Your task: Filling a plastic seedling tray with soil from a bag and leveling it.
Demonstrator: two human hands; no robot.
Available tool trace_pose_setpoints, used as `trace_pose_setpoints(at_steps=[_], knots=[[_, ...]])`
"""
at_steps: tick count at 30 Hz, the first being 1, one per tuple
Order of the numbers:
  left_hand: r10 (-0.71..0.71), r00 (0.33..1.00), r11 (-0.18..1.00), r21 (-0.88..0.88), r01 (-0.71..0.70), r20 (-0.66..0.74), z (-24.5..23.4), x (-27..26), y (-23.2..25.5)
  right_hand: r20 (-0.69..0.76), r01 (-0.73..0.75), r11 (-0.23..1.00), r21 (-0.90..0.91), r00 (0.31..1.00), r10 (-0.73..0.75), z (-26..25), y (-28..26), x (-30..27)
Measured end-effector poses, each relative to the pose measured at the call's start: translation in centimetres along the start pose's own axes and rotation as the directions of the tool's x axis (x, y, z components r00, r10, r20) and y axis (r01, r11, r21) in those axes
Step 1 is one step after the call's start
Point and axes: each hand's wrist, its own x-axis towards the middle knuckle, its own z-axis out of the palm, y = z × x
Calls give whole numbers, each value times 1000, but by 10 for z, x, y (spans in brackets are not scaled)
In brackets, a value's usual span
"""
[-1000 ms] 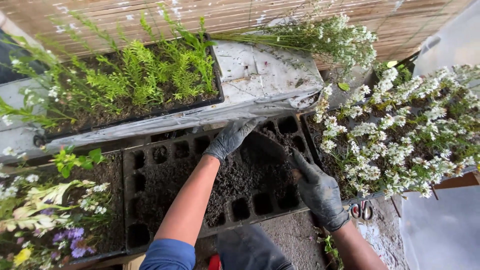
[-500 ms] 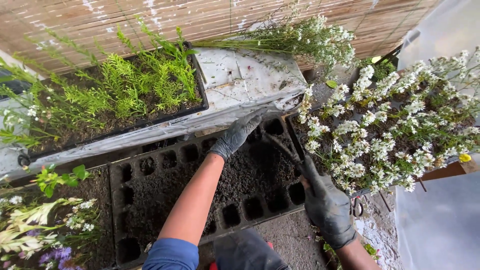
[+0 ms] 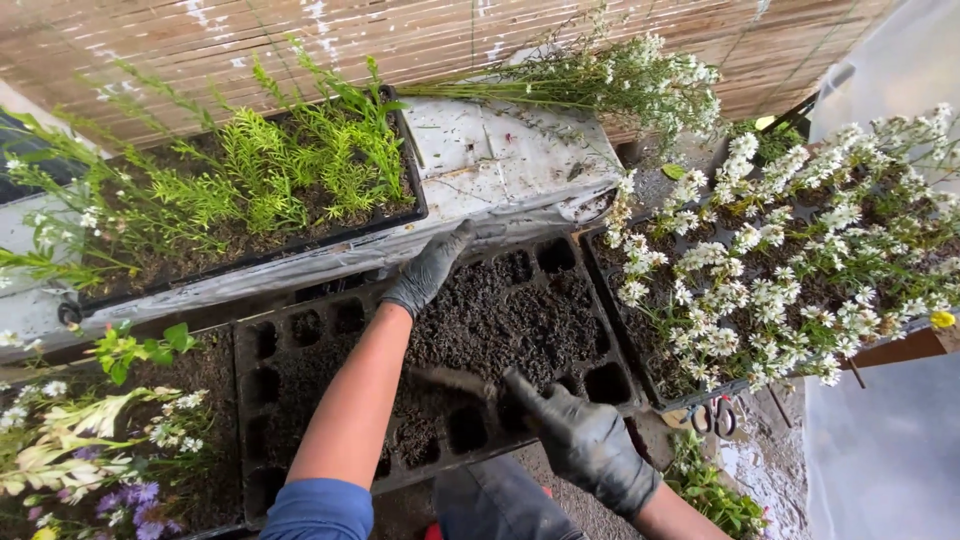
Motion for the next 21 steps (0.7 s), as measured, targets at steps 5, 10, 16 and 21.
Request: trace_pose_setpoints(at_steps=[5,10,16,21], knots=[[-110,987,992,44,115,-119,7,-2,-14,73,219,965,-146,975,-211,5,6,12],[-214,973,975,37,218,-90,5,-2,-4,86,142,925,-352,989,-119,18,16,19],[-149,988,989,-7,149,-34,14,0,11,185,-60,975,-213,977,101,43,19,4],[15,999,987,161,-22,41,39,17,5,279,-594,605,531,796,537,59,16,-10]])
